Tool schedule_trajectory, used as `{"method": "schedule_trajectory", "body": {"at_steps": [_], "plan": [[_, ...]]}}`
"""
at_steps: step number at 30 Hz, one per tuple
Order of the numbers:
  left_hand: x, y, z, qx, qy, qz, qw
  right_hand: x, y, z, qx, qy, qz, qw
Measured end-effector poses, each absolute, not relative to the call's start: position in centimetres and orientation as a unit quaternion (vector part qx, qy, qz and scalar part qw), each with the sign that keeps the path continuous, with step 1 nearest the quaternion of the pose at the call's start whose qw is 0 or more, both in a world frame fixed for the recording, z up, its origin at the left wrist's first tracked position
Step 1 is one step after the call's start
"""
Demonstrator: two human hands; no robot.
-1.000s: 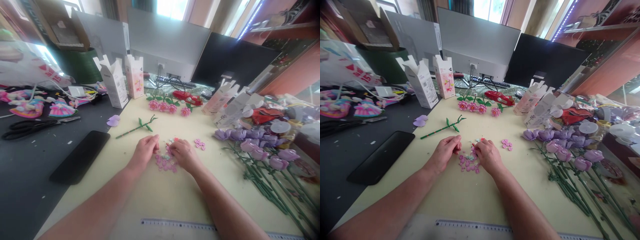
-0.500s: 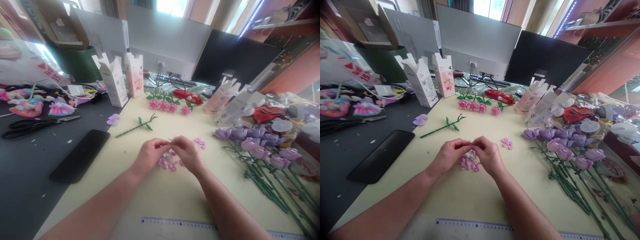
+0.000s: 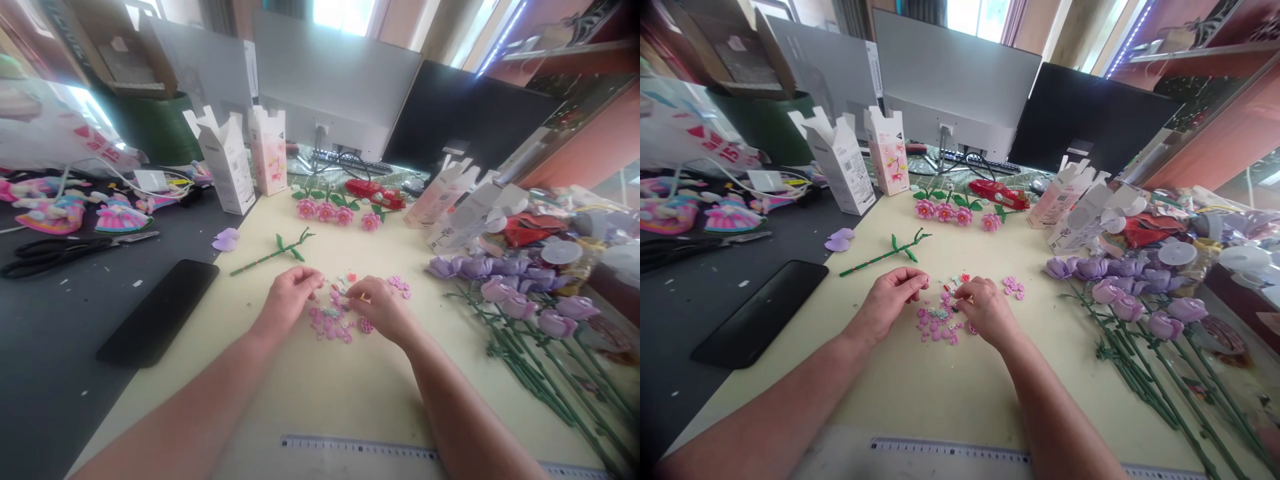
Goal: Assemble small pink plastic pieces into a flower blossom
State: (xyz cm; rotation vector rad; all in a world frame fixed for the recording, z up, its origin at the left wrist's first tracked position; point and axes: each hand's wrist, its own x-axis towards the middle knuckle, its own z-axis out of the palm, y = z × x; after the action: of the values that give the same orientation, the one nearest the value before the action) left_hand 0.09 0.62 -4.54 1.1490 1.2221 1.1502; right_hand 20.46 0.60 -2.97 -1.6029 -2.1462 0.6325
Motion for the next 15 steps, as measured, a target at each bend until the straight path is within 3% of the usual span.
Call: {"method": "schedule_trajectory", "body": {"at_steps": [8,15], "plan": [[0.09,0.53,-4.61,0.474,0.509,0.482,0.533,20.96,0.73,-3.20,-0.584,-0.783,0.190,0.099],[0.14,0.54,-4.58,0.474,0.511,0.479,0.534,20.62,0.57,-3.25,-0.574,-0.795,0.163,0.106]]}}
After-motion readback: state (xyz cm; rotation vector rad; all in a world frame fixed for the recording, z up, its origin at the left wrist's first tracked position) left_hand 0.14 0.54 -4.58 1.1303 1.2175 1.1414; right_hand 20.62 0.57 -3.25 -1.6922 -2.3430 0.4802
